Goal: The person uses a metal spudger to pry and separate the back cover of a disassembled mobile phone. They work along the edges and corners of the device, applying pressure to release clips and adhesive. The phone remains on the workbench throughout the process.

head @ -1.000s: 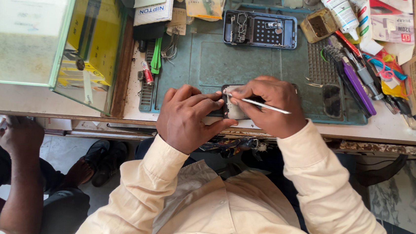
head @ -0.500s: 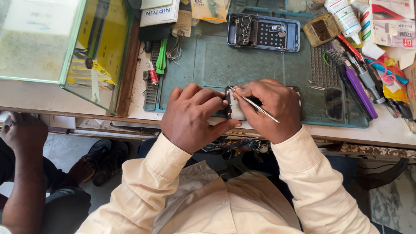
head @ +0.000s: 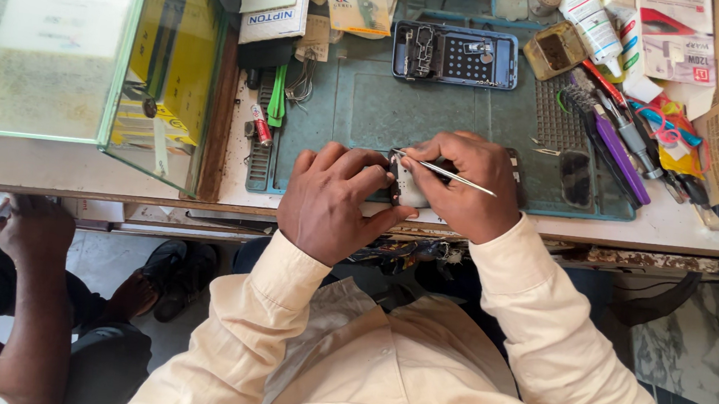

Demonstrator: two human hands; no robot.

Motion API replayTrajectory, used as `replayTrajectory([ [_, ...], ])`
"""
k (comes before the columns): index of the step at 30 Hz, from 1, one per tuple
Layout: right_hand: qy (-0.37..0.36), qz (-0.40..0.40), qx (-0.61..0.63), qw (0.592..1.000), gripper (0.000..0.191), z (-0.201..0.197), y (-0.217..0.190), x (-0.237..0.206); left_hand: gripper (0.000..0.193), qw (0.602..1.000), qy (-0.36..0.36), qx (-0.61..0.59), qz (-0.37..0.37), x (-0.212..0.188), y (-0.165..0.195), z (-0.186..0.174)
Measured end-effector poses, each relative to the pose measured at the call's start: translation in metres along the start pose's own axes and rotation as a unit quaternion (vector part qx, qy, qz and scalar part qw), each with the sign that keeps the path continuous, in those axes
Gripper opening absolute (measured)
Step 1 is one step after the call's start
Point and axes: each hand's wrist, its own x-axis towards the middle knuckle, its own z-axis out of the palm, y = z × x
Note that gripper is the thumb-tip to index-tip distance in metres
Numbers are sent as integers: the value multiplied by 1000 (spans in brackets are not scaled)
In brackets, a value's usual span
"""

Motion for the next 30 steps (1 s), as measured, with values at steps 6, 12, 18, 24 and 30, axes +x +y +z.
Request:
replayTrajectory([
  [6,-3,-26,-10,1000,12,-6,6,0,40,1000,7,-7,-6,0,1,-3],
  [12,-27,-34,30,999,14,-12,16,-5,41,1000,9,-9,-11,1,-1,0],
  [18,-29,-39,3,999,15,-8,16,-6,39,1000,8,-10,-11,1,0,0],
  [24,-31,-72,3,997,16,-9,11,-4,40,1000,10,-10,-10,1,0,-1],
  [30,-42,-113,-29,992,16,-9,9,-2,39,1000,8,-8,-11,1,0,0],
])
